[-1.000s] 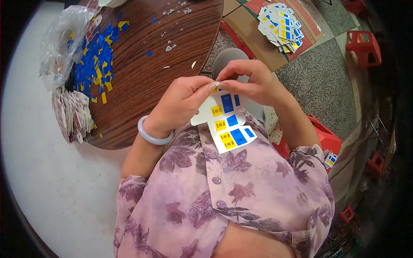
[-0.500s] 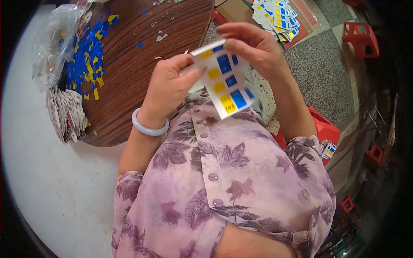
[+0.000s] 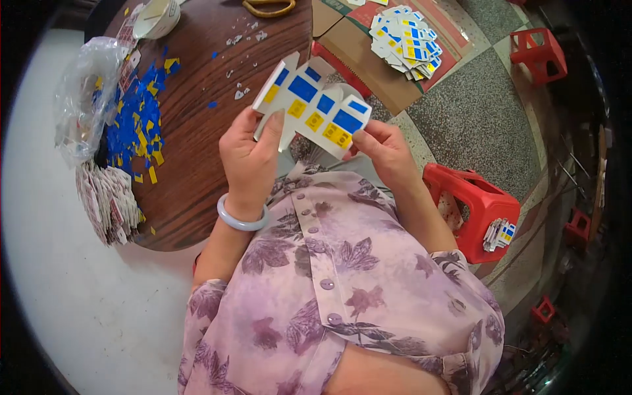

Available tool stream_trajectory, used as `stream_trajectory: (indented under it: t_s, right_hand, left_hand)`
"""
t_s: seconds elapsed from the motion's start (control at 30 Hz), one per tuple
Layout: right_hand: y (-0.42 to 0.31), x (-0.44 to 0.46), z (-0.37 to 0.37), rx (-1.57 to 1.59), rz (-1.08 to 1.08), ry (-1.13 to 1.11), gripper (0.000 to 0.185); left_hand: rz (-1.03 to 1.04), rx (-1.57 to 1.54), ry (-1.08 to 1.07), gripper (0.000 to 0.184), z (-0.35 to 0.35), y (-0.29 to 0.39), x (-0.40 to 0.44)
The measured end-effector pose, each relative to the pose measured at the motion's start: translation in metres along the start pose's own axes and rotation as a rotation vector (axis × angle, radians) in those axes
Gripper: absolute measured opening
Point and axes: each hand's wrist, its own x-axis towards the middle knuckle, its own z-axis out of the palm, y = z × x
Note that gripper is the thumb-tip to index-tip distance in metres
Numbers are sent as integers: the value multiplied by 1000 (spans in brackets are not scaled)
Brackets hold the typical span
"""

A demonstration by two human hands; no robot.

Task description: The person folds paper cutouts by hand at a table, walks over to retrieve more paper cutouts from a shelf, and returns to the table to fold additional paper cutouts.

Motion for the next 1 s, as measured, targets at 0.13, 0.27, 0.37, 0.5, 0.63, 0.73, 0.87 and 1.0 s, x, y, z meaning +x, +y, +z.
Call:
stream_trajectory:
  t_s: [0.13,0.27,0.37,0.5,0.63,0.73,0.87,1.0]
  right_hand:
    - [-5,3,-9,-51,-1,55,25]
    - [-16,0,-16,-44,-10,76,26]
    - [-16,0,-20,-2,-74,158,27]
    - [-9,-3,-28,72,-159,224,29]
    - [-1,-8,-41,82,-152,224,32]
    - [2,-11,-53,31,-123,175,33]
    - [-13,-10,-48,79,-191,230,32]
    - [-18,-12,-63,28,-200,231,32]
  left_hand:
    - [-172,-204,-94,20,5,9,-3]
    - [-295,-250,-175,20,10,10,-7]
    - [-325,-270,-189,20,18,8,-10]
    - [-332,-235,-229,23,27,7,-12]
    - [-399,-301,-229,21,37,10,-11]
    - [-434,-307,-254,22,40,8,-10]
    - [-458,-276,-290,23,44,3,-8]
    - [-464,-286,-303,24,54,2,-6]
